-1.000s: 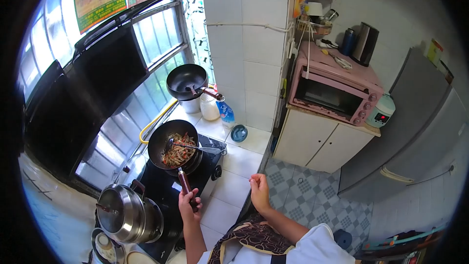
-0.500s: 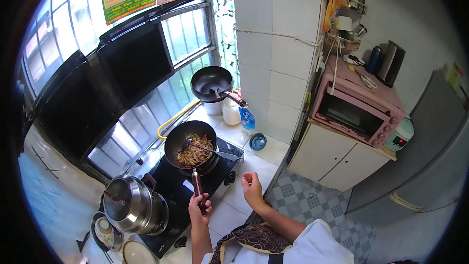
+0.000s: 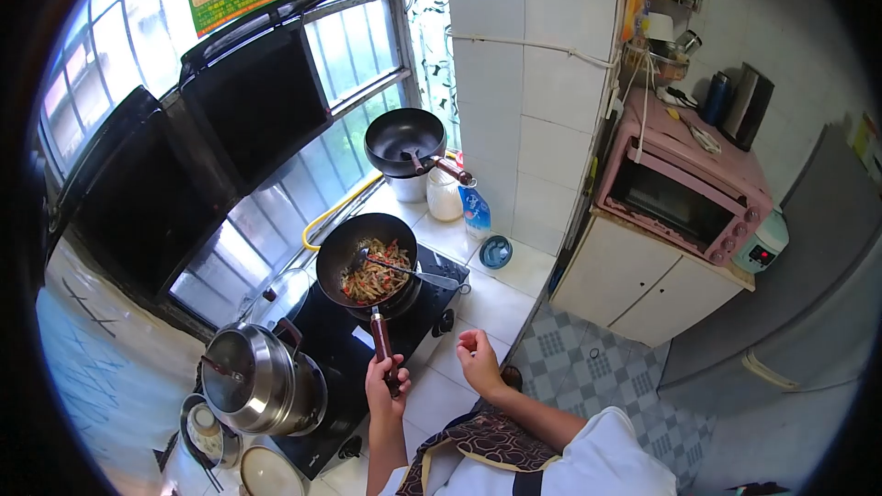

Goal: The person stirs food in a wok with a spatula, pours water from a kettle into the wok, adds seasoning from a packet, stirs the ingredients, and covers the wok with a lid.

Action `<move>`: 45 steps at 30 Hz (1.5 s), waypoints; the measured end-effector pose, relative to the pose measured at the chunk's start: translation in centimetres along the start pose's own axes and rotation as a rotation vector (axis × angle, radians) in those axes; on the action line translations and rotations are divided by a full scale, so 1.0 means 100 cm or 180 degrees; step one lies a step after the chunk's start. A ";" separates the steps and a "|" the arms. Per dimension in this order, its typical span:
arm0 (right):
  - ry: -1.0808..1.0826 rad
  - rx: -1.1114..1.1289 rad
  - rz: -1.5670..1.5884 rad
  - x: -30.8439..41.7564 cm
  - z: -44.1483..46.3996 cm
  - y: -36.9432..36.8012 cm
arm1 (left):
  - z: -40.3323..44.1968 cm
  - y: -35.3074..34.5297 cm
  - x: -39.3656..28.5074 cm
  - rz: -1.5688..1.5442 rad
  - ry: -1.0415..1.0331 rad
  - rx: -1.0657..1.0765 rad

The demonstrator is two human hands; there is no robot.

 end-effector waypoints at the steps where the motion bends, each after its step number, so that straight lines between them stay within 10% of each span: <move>1: -0.0015 0.0003 -0.0035 -0.001 -0.003 0.000 | 0.001 0.000 0.000 0.0006 0.0006 0.0025; 45: -0.0098 0.0281 -0.0167 -0.015 -0.008 0.004 | 0.004 0.003 0.002 -0.0011 0.0049 0.0090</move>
Point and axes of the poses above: each hand's wrist, its own z-axis towards the middle knuckle, its own y-axis out of the back of the hand, x = y × z, the point moved 6 cm from there along z, towards the middle knuckle, and after that the axes turned 11 degrees about -x, right-handed, at the moved point
